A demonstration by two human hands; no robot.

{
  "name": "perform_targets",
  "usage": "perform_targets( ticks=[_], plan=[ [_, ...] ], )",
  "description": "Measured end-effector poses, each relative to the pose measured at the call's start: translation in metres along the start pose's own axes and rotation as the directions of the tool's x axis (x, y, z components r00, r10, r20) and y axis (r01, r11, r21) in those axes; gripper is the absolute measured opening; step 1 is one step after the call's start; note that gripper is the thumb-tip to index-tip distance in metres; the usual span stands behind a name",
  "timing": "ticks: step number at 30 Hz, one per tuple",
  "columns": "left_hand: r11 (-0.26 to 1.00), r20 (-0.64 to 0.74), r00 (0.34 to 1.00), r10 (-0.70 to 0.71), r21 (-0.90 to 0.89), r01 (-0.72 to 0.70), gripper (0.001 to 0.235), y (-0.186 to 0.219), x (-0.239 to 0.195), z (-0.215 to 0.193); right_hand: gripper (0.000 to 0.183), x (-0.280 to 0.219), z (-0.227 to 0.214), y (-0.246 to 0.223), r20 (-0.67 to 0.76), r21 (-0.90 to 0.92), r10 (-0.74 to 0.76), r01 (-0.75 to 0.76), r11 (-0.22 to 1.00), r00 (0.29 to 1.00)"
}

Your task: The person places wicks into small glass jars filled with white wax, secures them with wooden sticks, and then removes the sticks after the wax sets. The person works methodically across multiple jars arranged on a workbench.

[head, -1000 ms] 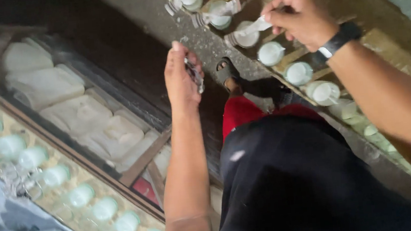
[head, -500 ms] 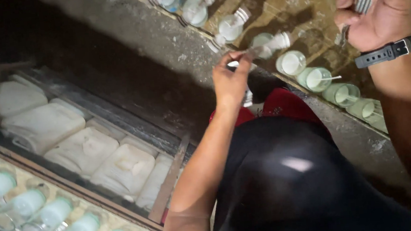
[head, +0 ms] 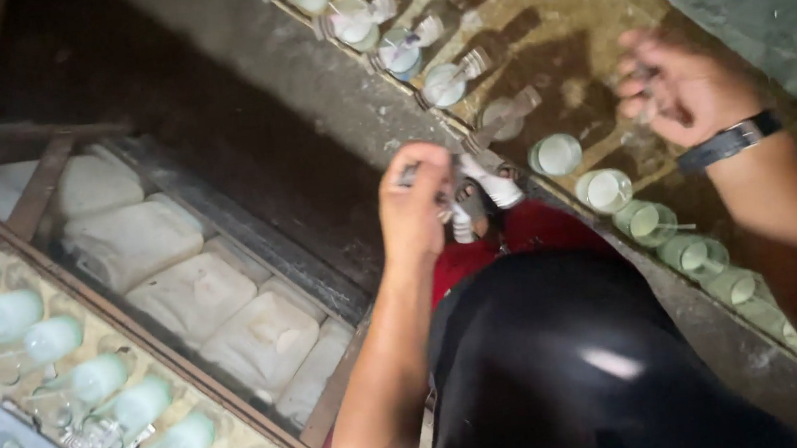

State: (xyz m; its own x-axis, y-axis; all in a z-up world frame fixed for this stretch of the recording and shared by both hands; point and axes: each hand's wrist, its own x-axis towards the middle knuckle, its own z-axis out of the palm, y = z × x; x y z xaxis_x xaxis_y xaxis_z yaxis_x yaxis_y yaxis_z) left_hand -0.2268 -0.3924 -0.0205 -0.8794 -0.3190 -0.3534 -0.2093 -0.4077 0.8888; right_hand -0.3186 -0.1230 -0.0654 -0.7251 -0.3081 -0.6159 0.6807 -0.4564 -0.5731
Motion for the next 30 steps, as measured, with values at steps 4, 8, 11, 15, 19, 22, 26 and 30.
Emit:
perform_targets(
  ticks=[4,8,11,15,19,22,26,30],
  plan=[
    [0.997,-0.164,0.983,-0.081,-0.012,0.080,0.007,0.021,0.010,-0.010,0.012,0.004,0.034,0.001,0.121,-0.321,0.030,0.011,0.947,0.992],
    [0.996,-0.176,0.981,-0.083,0.001,0.085,0.013,0.028,0.017,-0.009,0.032,0.012,0.049,0.021,0.136,-0.610,0.005,0.080,0.789,0.991],
    [0.994,-0.142,0.987,-0.078,-0.089,0.066,0.009,0.002,0.030,-0.025,0.023,0.016,0.057,0.026,0.165,-0.569,-0.104,0.180,0.802,0.981],
    [0.986,-0.100,0.983,-0.154,-0.086,0.145,0.009,-0.011,0.036,-0.025,0.010,0.013,0.070,0.008,0.042,-0.697,0.029,0.008,0.717,0.999],
    [0.972,-0.145,0.978,-0.151,0.160,0.174,0.021,0.001,0.036,-0.001,0.011,0.020,0.053,-0.006,0.245,-0.450,-0.022,0.134,0.883,0.969],
    [0.954,-0.173,0.981,-0.083,0.272,0.128,0.023,-0.007,0.047,0.003,0.008,0.023,0.052,-0.021,0.459,-0.132,-0.075,0.151,0.980,0.886],
    [0.929,-0.186,0.978,-0.091,0.337,0.151,0.017,-0.002,0.053,0.013,0.014,0.031,0.046,-0.022,0.217,-0.138,-0.037,0.068,0.988,0.976],
    [0.965,-0.121,0.990,-0.070,0.244,0.098,0.016,-0.003,0.057,0.015,0.012,0.044,0.039,-0.013,0.186,-0.180,0.057,-0.023,0.983,0.981]
  ],
)
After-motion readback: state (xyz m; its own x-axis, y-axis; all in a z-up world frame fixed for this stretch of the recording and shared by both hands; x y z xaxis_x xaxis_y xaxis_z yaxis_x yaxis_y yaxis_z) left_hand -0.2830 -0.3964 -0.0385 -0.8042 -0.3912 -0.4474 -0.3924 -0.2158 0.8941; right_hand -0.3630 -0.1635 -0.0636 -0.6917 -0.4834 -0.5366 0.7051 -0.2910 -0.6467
